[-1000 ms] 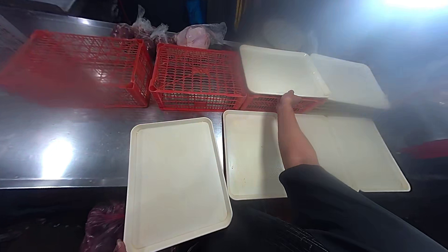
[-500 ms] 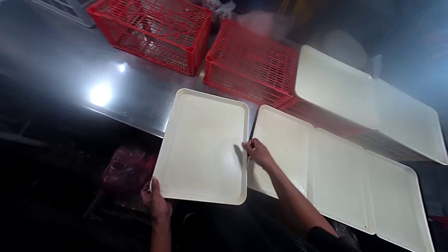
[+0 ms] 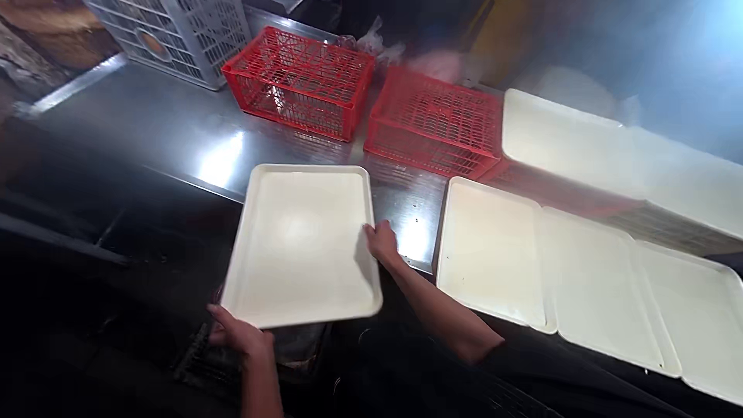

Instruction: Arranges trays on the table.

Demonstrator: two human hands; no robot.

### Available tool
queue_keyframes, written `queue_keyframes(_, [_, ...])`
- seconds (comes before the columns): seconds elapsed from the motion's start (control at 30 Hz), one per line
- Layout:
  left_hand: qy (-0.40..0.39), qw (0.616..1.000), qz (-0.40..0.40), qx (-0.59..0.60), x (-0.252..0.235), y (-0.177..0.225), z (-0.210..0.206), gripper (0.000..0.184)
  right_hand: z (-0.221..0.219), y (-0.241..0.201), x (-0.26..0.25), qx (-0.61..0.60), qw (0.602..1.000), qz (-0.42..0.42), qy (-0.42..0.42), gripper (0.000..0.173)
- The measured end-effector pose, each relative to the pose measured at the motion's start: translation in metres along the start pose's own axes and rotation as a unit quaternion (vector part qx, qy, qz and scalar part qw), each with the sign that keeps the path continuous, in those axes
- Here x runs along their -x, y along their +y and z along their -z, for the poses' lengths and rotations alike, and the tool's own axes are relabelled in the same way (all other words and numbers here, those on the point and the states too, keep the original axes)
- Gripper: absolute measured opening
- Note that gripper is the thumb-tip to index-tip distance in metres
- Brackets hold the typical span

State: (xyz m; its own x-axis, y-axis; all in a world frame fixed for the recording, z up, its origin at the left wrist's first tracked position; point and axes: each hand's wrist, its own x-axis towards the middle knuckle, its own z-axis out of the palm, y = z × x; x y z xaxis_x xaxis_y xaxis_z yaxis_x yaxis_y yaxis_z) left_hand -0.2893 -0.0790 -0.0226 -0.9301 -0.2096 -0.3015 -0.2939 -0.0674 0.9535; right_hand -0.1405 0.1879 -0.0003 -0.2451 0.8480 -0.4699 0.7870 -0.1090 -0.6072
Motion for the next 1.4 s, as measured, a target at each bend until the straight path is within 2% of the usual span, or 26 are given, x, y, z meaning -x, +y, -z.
queue_keyframes(0.07, [0.009, 1.0, 0.013, 0.009, -0.038, 0.009, -0.03, 0.069, -0.023, -0.036, -0.018, -0.013, 1.0, 0.008, -0.004, 0.053])
queue_keyframes(0.13, [-0.028, 0.999, 0.045, -0.007, -0.054, 0.008, -0.053, 0.08, -0.04, -0.065, -0.031, -0.037, 0.999, -0.001, 0.004, 0.051])
queue_keyframes(0.23, [-0.041, 0.995, 0.064, -0.059, -0.047, 0.003, -0.082, 0.085, -0.037, -0.102, -0.038, -0.024, 0.999, -0.025, -0.037, 0.047])
queue_keyframes(0.3, [-0.039, 0.997, 0.055, -0.047, -0.038, 0.001, -0.088, 0.083, -0.029, -0.103, -0.042, -0.011, 0.995, 0.004, -0.095, 0.042])
queue_keyframes(0.37, [-0.063, 0.997, 0.03, 0.021, -0.035, -0.002, -0.087, 0.079, -0.022, -0.089, -0.043, 0.0, 0.993, 0.043, -0.112, 0.044])
queue_keyframes(0.43, [-0.104, 0.99, 0.012, 0.09, -0.038, 0.002, -0.088, 0.08, -0.009, -0.077, -0.036, -0.021, 0.995, 0.051, -0.085, 0.048])
queue_keyframes(0.5, [-0.141, 0.984, 0.026, 0.105, -0.041, 0.007, -0.086, 0.081, 0.014, -0.063, -0.023, -0.09, 0.994, 0.034, -0.044, 0.049])
queue_keyframes(0.6, [-0.088, 0.991, 0.097, -0.002, -0.055, 0.01, -0.08, 0.082, 0.053, -0.016, -0.002, -0.155, 0.986, 0.033, 0.047, 0.044])
queue_keyframes(0.67, [-0.055, 0.989, 0.121, -0.06, -0.07, 0.011, -0.082, 0.085, 0.082, 0.031, -0.012, -0.125, 0.986, 0.041, 0.103, 0.044])
queue_keyframes(0.77, [-0.067, 0.984, 0.115, -0.114, -0.082, 0.018, -0.084, 0.083, 0.122, 0.1, -0.029, -0.06, 0.983, 0.015, 0.175, 0.044])
queue_keyframes(0.9, [-0.023, 0.971, 0.066, -0.231, -0.094, 0.017, -0.1, 0.079, 0.158, 0.141, -0.036, -0.031, 0.982, -0.039, 0.184, 0.044])
queue_keyframes(1.0, [-0.022, 0.964, 0.062, -0.257, -0.104, 0.019, -0.108, 0.081, 0.16, 0.143, -0.05, 0.013, 0.981, -0.064, 0.184, 0.044])
queue_keyframes(1.1, [-0.024, 0.976, 0.069, -0.205, -0.106, 0.026, -0.115, 0.081, 0.14, 0.131, -0.072, -0.002, 0.981, -0.081, 0.178, 0.039])
queue_keyframes(1.27, [-0.042, 0.989, 0.069, -0.121, -0.123, 0.015, -0.119, 0.077, 0.101, 0.116, -0.083, 0.008, 0.96, -0.128, 0.251, 0.039])
queue_keyframes(1.4, [-0.017, 0.986, 0.072, -0.147, -0.131, 0.021, -0.127, 0.078, 0.091, 0.122, -0.078, 0.03, 0.949, -0.147, 0.278, 0.04])
